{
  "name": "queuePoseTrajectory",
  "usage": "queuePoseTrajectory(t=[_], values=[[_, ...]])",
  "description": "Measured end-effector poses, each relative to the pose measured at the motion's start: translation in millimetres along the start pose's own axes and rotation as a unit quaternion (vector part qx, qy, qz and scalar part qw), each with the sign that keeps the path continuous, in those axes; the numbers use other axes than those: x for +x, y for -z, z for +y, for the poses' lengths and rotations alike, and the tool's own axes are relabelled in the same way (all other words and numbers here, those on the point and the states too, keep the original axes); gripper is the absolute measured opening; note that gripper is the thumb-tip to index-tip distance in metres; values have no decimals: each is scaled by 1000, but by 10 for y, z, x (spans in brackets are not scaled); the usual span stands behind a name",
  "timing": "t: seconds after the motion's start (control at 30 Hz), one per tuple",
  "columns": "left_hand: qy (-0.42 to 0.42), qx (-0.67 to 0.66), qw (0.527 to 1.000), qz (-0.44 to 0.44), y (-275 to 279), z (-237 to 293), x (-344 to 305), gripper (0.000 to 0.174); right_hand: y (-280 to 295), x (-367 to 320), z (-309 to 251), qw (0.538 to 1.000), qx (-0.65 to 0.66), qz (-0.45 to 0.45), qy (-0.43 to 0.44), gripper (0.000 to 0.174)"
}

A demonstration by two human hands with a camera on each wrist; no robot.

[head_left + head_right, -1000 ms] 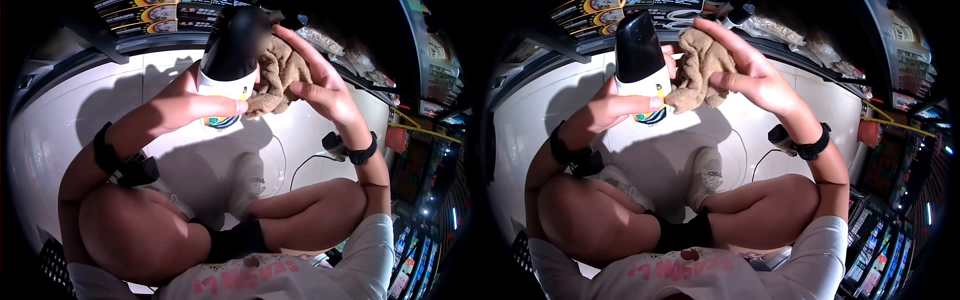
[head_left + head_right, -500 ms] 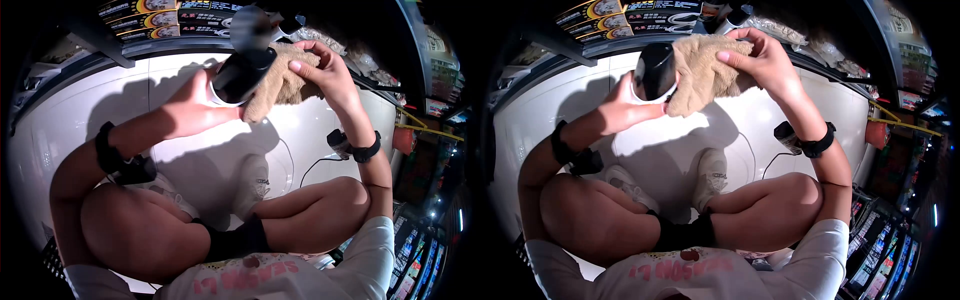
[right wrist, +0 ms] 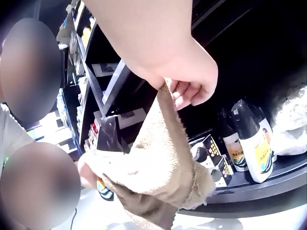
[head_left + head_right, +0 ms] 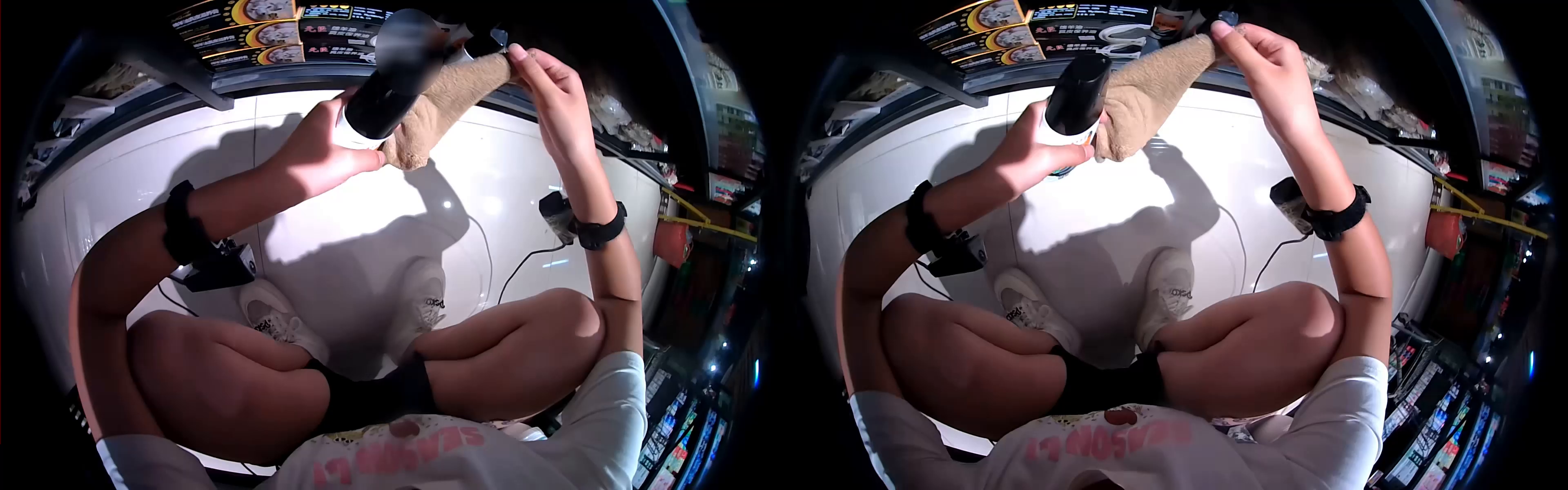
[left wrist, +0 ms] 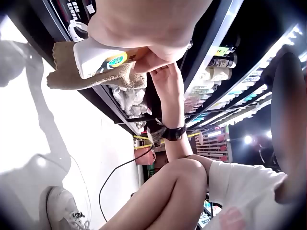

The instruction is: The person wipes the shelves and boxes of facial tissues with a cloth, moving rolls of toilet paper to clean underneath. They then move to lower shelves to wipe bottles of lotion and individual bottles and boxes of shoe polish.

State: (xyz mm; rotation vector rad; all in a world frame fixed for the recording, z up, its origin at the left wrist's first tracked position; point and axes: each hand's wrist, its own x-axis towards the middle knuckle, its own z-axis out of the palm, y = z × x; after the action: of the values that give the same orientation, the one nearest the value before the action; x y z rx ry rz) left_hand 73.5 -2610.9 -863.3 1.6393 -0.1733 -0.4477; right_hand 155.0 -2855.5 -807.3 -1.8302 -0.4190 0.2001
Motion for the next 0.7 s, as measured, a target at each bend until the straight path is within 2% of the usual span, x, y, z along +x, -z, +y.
queuePoseTrajectory(t=[0.03, 0.07, 0.1, 0.13, 0.17, 0.23, 0.27, 0.3, 0.37, 0.4, 0.43, 0.47, 0.5, 0.53, 0.57, 0.6, 0.67, 0.7], values=[[31, -25, 999, -7, 5, -13, -14, 29, 20, 20, 22, 990, 120, -43, -60, 25], [29, -26, 999, -3, -9, -46, -9, 29, -25, 13, -22, 978, 182, -50, -93, 25], [-33, -8, 999, 25, -44, -111, 5, 30, -70, -16, -72, 960, 244, -56, -125, 24], [-94, 10, 994, 53, -59, -153, 14, 31, -42, -40, -73, 950, 272, -60, -145, 24], [-94, 8, 994, 56, -47, -152, 13, 31, -30, -46, -105, 950, 270, -63, -146, 24], [-73, 156, 983, 58, -23, -160, 2, 38, -13, -61, -173, 930, 334, -46, -149, 24], [-73, 160, 982, 63, -29, -127, -3, 42, 29, -76, -204, 926, 341, -27, -159, 26], [-71, 157, 983, 62, -26, -92, 2, 42, 65, -93, -252, 911, 378, -60, -151, 29], [-27, 134, 990, -24, -8, -30, 25, 40, -4, -147, -424, 949, 259, -180, -25, 29], [-77, 119, 989, 32, -83, -83, 27, 35, -115, -187, -432, 934, 311, -174, -27, 33], [-76, 116, 990, 29, -87, -126, 32, 35, -247, -232, -467, 942, 271, -200, 5, 32], [-43, 55, 997, -39, -75, 26, 23, 31, -308, -216, -475, 959, 96, -256, 70, 29], [-10, -5, 994, -107, -78, 109, 20, 27, -368, -204, -479, 940, -83, -303, 132, 25], [30, -16, 988, -148, -94, 66, 61, 21, -483, -222, -497, 896, -244, -294, 228, 22], [-23, -32, 992, -118, -139, 107, 31, 19, -589, -240, -514, 817, -395, -276, 316, 20], [-8, -53, 991, -120, -150, 150, -2, 19, -633, -226, -464, 803, -414, -242, 355, 26], [10, -76, 990, -117, -130, 148, -38, 18, -612, -171, -393, 812, -397, -264, 337, 28], [22, -64, 985, -157, -113, 69, -24, 19, -608, -146, -369, 820, -381, -283, 320, 32]])
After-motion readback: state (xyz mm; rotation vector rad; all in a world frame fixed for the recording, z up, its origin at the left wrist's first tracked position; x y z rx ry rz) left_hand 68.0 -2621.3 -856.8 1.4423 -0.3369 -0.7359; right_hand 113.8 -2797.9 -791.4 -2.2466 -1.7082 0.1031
